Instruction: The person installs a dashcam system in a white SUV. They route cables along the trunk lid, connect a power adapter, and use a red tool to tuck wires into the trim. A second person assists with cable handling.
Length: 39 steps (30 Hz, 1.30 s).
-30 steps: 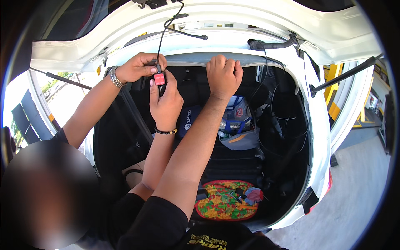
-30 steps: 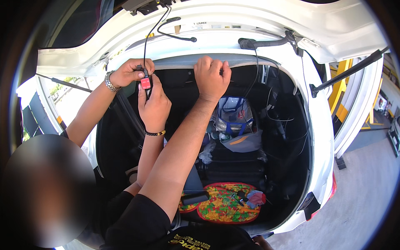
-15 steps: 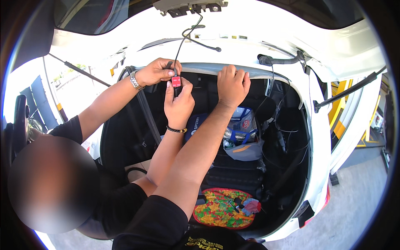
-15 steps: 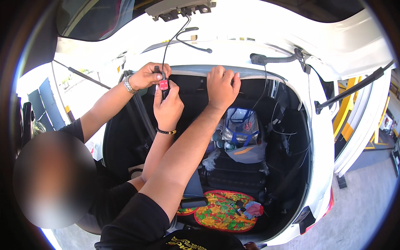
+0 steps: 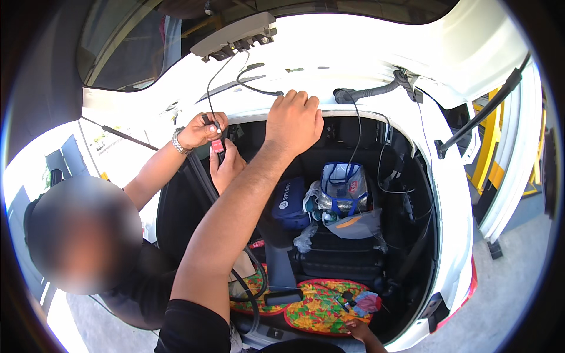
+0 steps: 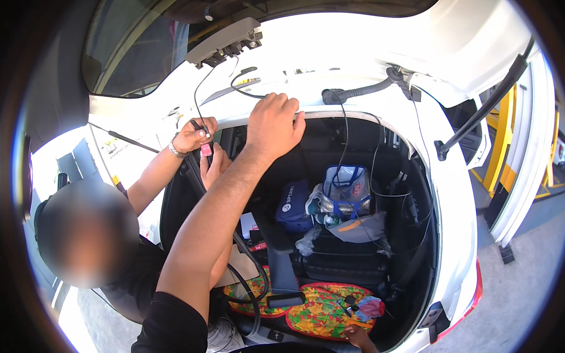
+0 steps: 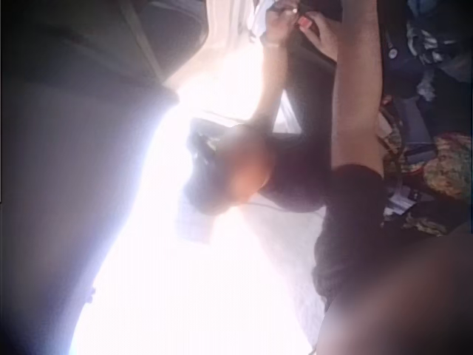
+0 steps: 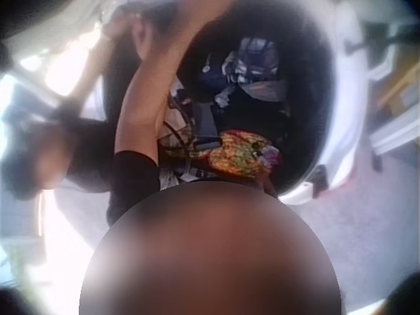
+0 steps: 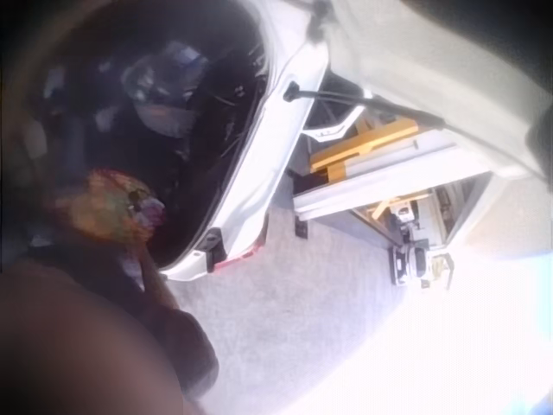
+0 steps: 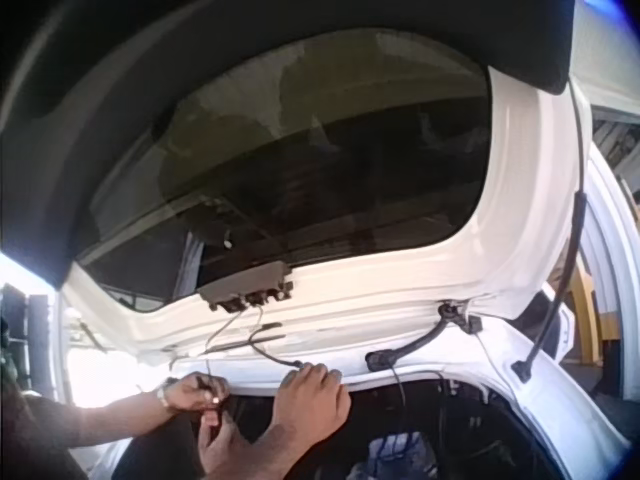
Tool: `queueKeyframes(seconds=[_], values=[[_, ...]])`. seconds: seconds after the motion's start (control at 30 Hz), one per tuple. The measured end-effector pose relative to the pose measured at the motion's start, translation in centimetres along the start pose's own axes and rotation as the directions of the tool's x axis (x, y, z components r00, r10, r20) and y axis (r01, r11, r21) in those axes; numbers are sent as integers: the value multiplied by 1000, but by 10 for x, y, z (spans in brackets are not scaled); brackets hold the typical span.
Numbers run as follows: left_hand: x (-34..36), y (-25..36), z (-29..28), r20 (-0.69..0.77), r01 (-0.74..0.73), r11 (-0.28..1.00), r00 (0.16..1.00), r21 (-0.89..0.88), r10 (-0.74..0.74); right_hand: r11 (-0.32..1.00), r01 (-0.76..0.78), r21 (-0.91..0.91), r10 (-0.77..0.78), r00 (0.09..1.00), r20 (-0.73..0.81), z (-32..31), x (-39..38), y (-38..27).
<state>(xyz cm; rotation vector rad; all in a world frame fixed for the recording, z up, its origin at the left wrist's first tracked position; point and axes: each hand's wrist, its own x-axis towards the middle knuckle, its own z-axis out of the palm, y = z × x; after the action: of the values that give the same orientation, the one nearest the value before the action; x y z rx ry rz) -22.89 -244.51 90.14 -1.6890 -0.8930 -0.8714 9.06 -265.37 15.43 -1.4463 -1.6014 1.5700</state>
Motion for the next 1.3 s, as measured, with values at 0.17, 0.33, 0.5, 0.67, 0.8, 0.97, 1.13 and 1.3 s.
queueKeyframes(seconds=[0.17, 0.33, 0.5, 0.67, 0.8, 0.97, 1.13, 1.3], values=[[32, -49, -42, -41, 283, 954, 957, -98, -288, 915, 403, 18, -404, 914, 30, -38, 28, -193], [87, -107, -13, 171, 699, 661, 711, -273, -682, 577, 798, -176, -816, 572, -85, -78, 4, -474], [109, -121, 23, 133, 719, 678, 695, -154, -707, 58, 875, -480, -986, 124, 108, -97, -79, -648], [110, -117, 31, 44, 714, 699, 700, -30, -713, 36, 730, -683, -996, 86, 39, -134, -89, -744], [106, -122, 35, -10, 623, 780, 782, 57, -624, -32, 617, -786, -999, -17, 28, -159, -54, -817], [110, -127, 40, -6, 573, 815, 818, 89, -575, 33, 457, -889, -996, -56, -65, -151, 16, -917], [114, -121, 45, -12, 690, 716, 719, -107, -695, 172, 281, -944, -985, 25, -172, -122, 45, -975], [108, -122, 48, 58, 723, 660, 682, -205, -729, 108, 346, -932, -972, -160, -172, -117, 26, -985]])
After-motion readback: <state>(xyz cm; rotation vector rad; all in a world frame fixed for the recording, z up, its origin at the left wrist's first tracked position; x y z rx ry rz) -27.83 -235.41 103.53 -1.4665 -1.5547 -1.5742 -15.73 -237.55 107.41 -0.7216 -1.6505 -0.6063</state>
